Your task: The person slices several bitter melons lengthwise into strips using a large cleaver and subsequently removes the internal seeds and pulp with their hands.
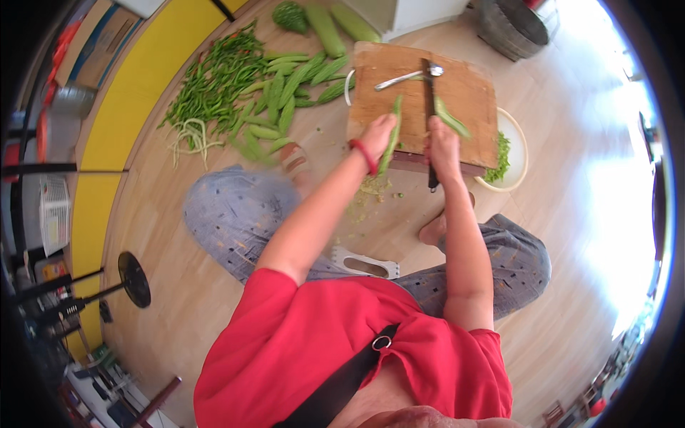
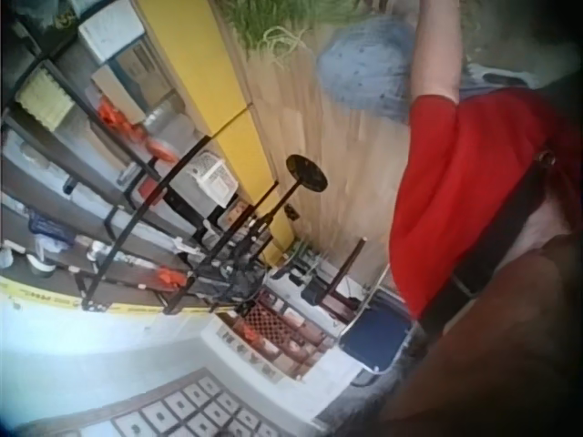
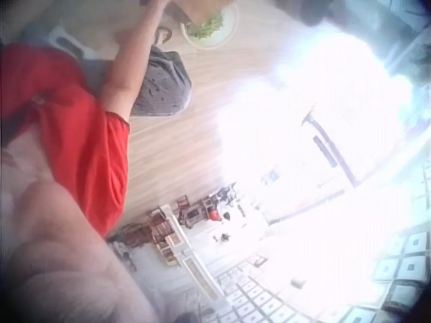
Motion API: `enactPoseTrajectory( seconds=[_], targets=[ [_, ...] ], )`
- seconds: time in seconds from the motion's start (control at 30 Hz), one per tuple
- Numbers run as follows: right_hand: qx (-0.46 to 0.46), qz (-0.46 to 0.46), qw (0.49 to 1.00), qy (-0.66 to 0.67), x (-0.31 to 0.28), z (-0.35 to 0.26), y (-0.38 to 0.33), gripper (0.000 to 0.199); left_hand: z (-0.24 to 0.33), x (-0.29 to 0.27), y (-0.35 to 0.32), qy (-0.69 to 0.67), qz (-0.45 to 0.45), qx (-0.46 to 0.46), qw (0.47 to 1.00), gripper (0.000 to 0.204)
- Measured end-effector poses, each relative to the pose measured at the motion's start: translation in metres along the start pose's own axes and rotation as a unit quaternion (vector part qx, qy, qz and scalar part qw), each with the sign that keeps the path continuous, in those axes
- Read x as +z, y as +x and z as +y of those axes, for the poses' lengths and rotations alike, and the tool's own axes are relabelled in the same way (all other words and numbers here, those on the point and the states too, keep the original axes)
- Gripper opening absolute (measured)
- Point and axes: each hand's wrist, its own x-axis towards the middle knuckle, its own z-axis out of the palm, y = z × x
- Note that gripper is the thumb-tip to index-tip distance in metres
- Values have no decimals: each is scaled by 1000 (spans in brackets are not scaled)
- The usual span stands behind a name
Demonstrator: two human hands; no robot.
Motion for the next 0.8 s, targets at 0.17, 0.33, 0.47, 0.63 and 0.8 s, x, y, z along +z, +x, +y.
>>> enactPoseTrajectory(
  seconds=[0.17,0.33,0.47,0.63,0.8],
  targets=[
    [66,2,993,99,1,-1,-3,38,-13,4,67,210,82,150,963,52],
    [45,1,991,125,8,-3,-18,41,-12,-45,52,271,271,324,865,27],
    [19,-45,991,124,28,-14,-32,42,-32,-176,58,345,367,179,845,22],
    [-4,-100,993,67,40,-11,-46,40,-89,-344,63,637,285,-137,703,26],
    [2,-118,993,22,46,-3,-48,44,-119,-361,89,645,275,-148,698,25]
  ],
)
